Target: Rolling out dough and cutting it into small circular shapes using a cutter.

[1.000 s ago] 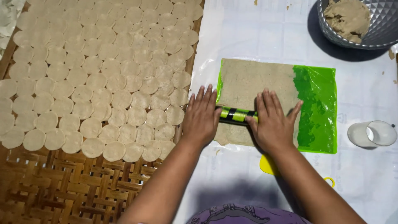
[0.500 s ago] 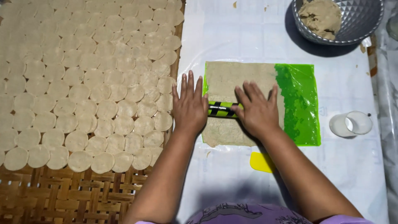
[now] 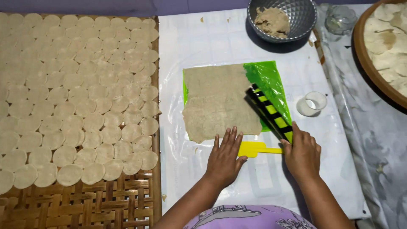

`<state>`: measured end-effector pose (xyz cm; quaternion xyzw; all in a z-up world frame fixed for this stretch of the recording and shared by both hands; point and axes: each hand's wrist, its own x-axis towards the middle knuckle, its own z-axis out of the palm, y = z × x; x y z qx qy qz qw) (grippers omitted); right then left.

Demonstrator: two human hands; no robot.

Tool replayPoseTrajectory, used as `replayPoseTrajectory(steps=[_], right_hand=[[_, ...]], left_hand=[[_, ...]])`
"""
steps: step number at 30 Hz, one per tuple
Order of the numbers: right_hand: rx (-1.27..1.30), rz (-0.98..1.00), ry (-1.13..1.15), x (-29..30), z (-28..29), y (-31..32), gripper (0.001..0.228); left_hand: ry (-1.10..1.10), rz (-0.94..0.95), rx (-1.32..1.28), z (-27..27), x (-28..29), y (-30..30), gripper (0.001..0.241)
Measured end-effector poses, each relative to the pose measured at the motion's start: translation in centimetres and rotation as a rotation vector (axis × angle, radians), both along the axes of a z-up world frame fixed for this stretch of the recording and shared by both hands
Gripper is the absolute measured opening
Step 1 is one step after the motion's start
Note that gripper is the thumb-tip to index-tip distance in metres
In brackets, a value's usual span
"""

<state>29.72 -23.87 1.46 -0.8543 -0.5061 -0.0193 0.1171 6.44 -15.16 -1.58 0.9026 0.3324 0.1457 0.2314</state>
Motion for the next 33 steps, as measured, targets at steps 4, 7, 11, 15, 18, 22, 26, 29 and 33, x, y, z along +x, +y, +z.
replayPoseTrajectory(steps=[4,7,11,15,18,22,26,29,33], right_hand=[[-0.037,-0.155,-0.017,4.3,-3.3,-4.4,0.068],[-0.064,-0.234,-0.036,7.1,-4.1,-5.0,0.07],[-0.07,-0.282,-0.057,10.1,-4.5,-4.1,0.073],[-0.001,-0.265,-0.072,12.8,-4.6,-2.4,0.077],[0.002,-0.264,-0.065,13.5,-3.6,-1.4,0.078],[-0.045,-0.248,-0.047,15.0,-2.5,1.1,0.076],[-0.088,-0.192,0.014,16.0,-2.2,3.1,0.079],[-0.022,-0.102,-0.034,14.7,-0.7,2.9,0.081],[0.065,0.29,-0.05,8.3,4.1,1.1,0.041]], left_hand=[[0.024,-0.013,0.027,-1.2,0.8,-0.2,0.076],[0.08,0.003,0.046,-1.8,1.0,-0.3,0.074],[0.1,0.024,0.069,-1.1,1.0,-0.3,0.073],[0.097,0.052,0.112,-1.0,1.0,-0.5,0.073],[0.122,0.069,0.092,-0.4,1.2,-0.7,0.072],[0.113,0.08,0.097,-0.3,1.2,-0.6,0.071],[0.119,0.093,0.102,0.0,1.3,-0.9,0.07],[0.158,0.095,0.105,0.1,1.2,-1.0,0.072],[0.177,0.114,0.077,1.1,1.8,-1.0,0.075]])
